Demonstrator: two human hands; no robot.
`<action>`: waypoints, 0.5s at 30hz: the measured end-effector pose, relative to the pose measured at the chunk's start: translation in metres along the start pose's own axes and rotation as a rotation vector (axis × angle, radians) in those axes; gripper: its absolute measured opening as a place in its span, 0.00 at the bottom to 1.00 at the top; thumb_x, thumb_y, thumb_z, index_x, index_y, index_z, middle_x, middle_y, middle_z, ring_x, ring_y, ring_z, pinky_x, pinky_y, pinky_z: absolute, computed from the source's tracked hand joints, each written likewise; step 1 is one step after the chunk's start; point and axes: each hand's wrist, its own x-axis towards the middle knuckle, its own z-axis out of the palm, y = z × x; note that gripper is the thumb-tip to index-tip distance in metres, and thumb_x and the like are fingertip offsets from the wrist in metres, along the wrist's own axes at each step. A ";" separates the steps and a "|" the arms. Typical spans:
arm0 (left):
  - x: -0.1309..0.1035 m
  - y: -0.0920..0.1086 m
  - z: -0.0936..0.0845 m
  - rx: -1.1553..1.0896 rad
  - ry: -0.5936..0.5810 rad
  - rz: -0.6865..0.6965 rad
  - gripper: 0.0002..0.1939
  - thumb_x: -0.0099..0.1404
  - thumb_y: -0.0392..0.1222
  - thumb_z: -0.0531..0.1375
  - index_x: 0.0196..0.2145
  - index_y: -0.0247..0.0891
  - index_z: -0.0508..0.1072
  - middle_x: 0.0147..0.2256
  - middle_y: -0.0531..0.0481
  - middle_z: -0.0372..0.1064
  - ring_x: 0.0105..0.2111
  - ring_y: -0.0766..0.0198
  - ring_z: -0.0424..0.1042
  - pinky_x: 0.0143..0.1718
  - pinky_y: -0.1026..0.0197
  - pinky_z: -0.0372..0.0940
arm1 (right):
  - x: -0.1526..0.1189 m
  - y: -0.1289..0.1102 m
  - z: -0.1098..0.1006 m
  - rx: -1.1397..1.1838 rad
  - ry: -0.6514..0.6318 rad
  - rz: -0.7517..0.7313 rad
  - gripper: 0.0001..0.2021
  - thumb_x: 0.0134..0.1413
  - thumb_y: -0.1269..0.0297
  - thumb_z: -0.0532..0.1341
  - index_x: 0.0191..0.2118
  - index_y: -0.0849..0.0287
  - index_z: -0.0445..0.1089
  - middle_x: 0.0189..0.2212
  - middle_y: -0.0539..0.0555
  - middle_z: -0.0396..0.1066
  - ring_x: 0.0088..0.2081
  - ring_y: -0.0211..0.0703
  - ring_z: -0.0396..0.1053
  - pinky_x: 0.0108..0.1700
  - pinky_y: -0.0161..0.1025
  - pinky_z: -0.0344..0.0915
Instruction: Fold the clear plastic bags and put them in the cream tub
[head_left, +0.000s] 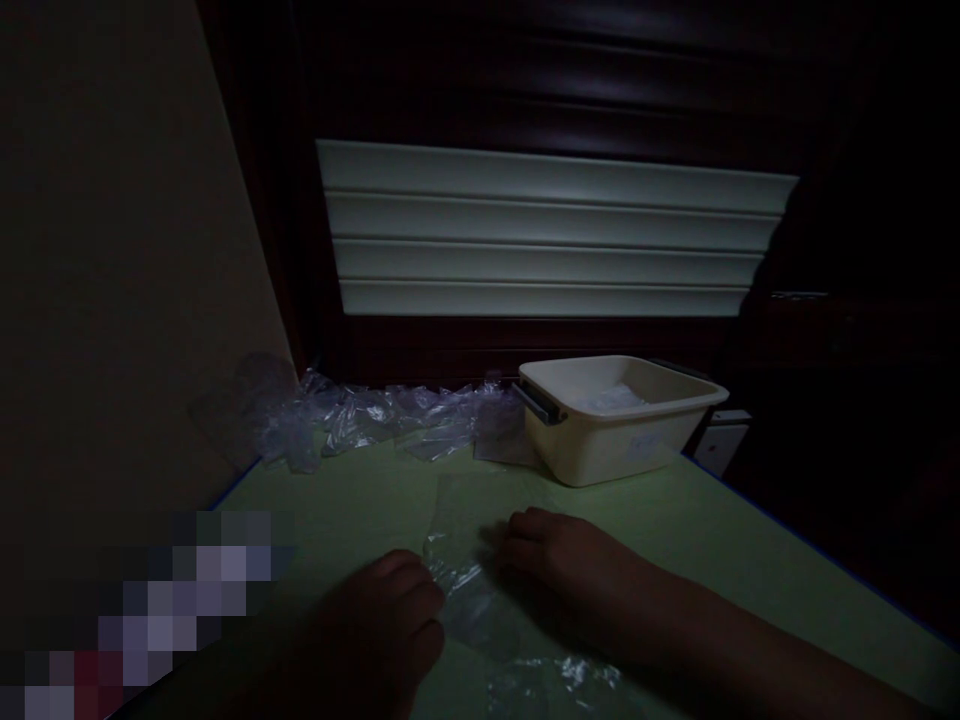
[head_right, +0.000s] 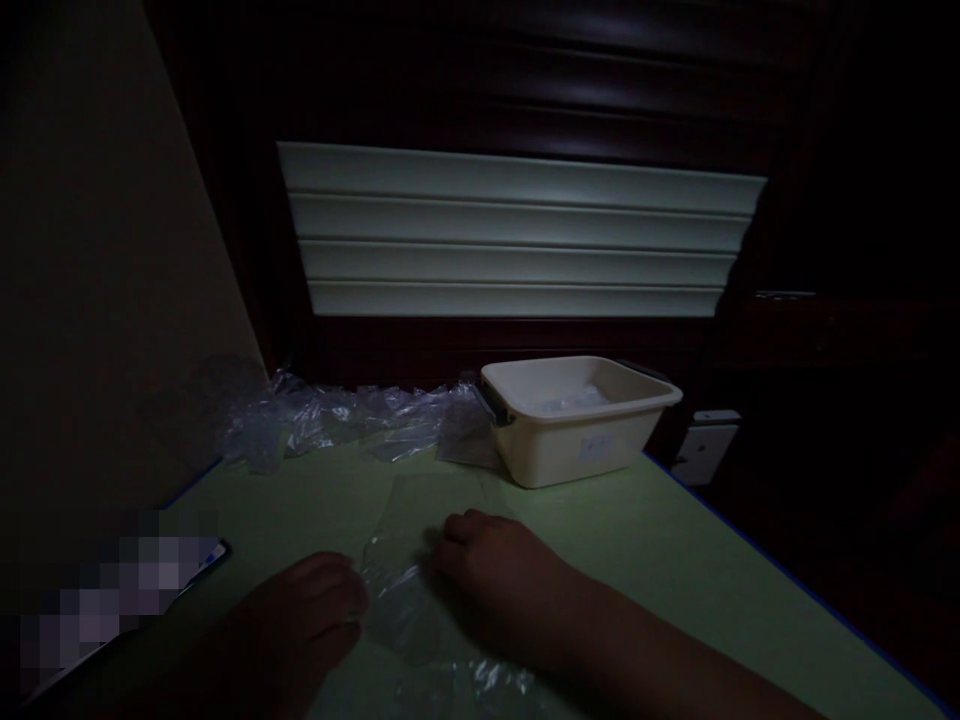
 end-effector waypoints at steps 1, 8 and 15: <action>0.000 0.002 -0.002 -0.008 0.002 -0.018 0.11 0.56 0.23 0.53 0.23 0.36 0.68 0.26 0.52 0.68 0.30 0.62 0.66 0.35 0.59 0.63 | -0.001 -0.002 -0.001 0.040 0.009 0.000 0.08 0.57 0.75 0.54 0.38 0.63 0.71 0.33 0.55 0.69 0.32 0.40 0.65 0.32 0.34 0.60; 0.000 0.011 0.004 -0.061 0.029 0.074 0.12 0.68 0.31 0.51 0.30 0.37 0.71 0.27 0.52 0.70 0.29 0.65 0.69 0.33 0.65 0.65 | -0.009 -0.014 -0.020 0.564 -0.084 -0.157 0.12 0.46 0.74 0.65 0.39 0.64 0.71 0.38 0.55 0.70 0.39 0.39 0.68 0.41 0.32 0.64; -0.004 0.005 0.014 -0.090 -0.021 0.143 0.14 0.67 0.34 0.52 0.26 0.37 0.71 0.23 0.54 0.68 0.25 0.67 0.67 0.27 0.69 0.63 | -0.007 -0.009 -0.010 0.562 -0.306 -0.365 0.14 0.40 0.84 0.65 0.38 0.71 0.73 0.35 0.54 0.71 0.37 0.37 0.67 0.40 0.29 0.63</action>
